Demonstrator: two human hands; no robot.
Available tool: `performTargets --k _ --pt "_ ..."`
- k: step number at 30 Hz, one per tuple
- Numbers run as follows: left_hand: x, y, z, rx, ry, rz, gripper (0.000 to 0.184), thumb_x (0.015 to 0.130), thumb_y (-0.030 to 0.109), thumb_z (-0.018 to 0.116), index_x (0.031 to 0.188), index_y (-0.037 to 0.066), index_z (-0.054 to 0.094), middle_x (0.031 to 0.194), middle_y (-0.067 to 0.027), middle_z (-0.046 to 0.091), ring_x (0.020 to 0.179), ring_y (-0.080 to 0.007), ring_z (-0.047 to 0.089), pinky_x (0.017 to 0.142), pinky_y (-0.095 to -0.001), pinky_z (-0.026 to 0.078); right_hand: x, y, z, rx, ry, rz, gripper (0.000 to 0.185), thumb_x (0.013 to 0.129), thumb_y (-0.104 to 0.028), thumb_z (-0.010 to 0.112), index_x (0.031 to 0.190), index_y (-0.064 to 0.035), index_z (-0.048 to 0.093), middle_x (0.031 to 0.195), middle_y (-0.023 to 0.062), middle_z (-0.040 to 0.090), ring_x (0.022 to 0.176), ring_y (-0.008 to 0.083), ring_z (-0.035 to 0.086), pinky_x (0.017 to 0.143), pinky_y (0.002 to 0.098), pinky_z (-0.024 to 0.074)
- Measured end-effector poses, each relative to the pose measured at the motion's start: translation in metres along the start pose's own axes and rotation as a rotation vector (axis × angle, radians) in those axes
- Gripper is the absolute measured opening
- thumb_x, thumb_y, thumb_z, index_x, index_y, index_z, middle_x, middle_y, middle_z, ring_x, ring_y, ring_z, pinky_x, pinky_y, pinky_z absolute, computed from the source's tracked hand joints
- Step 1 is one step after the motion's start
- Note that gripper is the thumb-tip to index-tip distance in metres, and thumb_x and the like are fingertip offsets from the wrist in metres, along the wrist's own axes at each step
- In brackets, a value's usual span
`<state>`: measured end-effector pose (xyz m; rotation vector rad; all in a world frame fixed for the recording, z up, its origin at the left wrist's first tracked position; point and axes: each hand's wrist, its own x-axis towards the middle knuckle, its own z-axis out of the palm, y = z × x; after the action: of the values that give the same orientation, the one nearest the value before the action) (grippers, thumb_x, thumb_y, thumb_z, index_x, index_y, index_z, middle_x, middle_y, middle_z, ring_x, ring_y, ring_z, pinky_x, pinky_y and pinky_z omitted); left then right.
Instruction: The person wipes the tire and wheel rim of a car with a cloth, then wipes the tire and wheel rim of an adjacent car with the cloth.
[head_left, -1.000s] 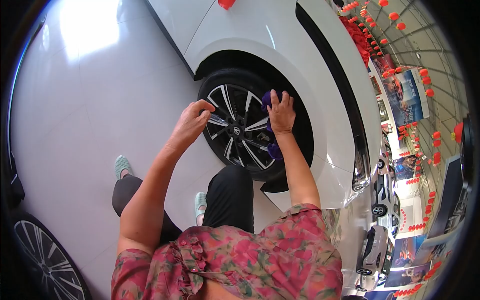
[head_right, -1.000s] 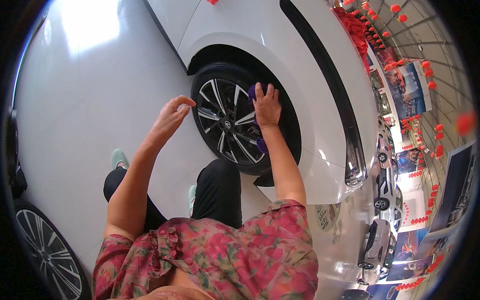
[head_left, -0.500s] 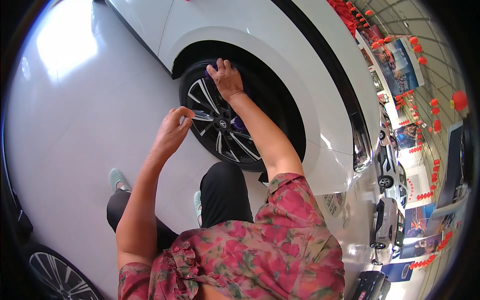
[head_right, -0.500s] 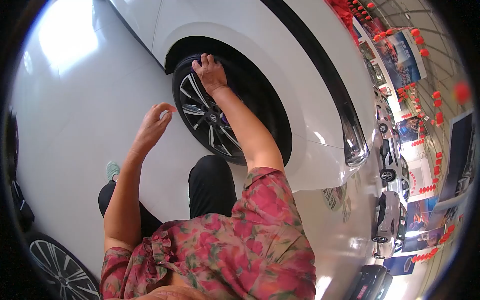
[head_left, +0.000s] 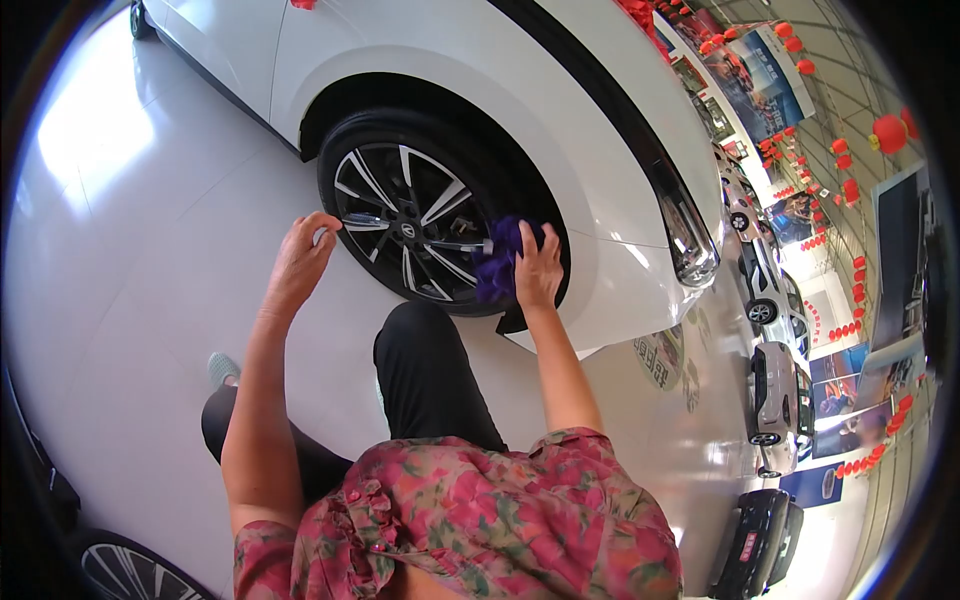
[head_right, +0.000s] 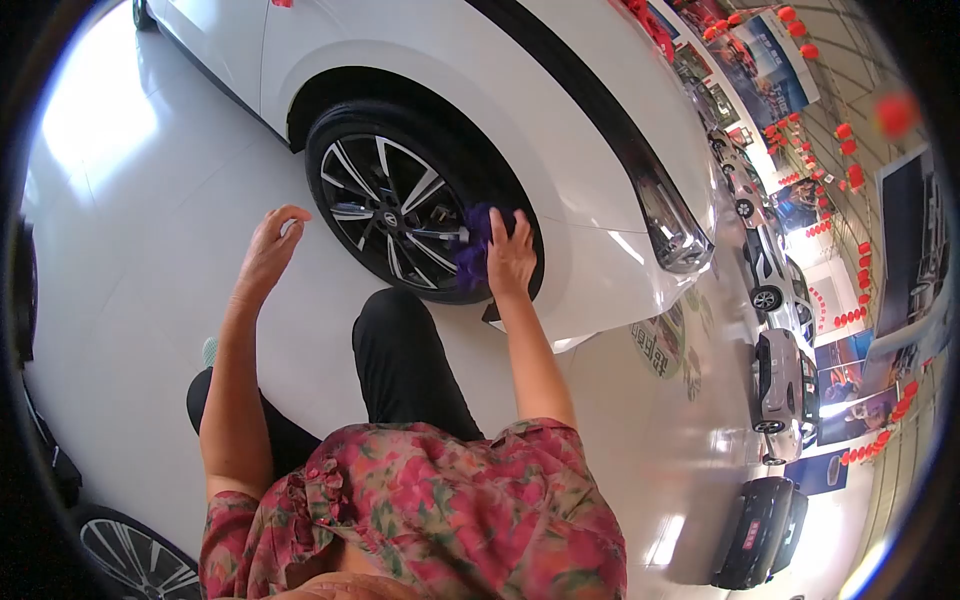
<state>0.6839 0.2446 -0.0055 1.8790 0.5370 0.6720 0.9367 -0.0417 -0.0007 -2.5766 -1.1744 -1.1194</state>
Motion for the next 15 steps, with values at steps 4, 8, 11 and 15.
performTargets --k 4,8,11,15 --pt "-0.007 0.004 -0.008 0.034 -0.044 -0.032 0.021 0.094 0.018 0.051 0.107 0.006 0.063 0.102 -0.0121 0.059 0.09 -0.0246 0.054 0.083 -0.0345 0.044 -0.069 0.024 0.002 0.011 -0.123 0.129 0.069 0.071 -0.004 0.077 0.13 -0.02 0.046 0.123 0.0139 0.047 0.106 0.0366 0.057 0.08 0.0437 0.0543" --pt "-0.009 0.016 -0.013 0.086 -0.089 -0.097 0.022 0.094 0.018 0.051 0.108 0.006 0.063 0.104 -0.0126 0.06 0.094 -0.0251 0.055 0.085 -0.0346 0.044 -0.08 0.017 -0.011 0.172 -0.219 0.196 0.061 0.074 -0.001 0.072 0.128 -0.0152 0.049 0.121 0.0132 0.049 0.105 0.0343 0.057 0.083 0.0425 0.0529" --pt "-0.008 0.004 -0.006 0.071 -0.068 -0.018 0.022 0.095 0.018 0.051 0.108 0.006 0.064 0.105 -0.0132 0.06 0.094 -0.0258 0.055 0.085 -0.0356 0.045 -0.046 -0.002 -0.022 0.269 -0.038 0.146 0.061 0.074 -0.003 0.073 0.129 -0.0148 0.05 0.124 0.0144 0.05 0.105 0.0352 0.059 0.081 0.0407 0.0545" --pt "-0.008 0.005 -0.003 0.057 -0.052 -0.027 0.022 0.094 0.019 0.052 0.107 0.006 0.064 0.103 -0.0152 0.06 0.09 -0.0269 0.057 0.084 -0.0369 0.046 0.029 -0.03 -0.019 0.322 0.171 0.098 0.058 0.076 -0.003 0.07 0.13 -0.0105 0.05 0.124 0.0181 0.053 0.107 0.0391 0.058 0.085 0.043 0.0527"
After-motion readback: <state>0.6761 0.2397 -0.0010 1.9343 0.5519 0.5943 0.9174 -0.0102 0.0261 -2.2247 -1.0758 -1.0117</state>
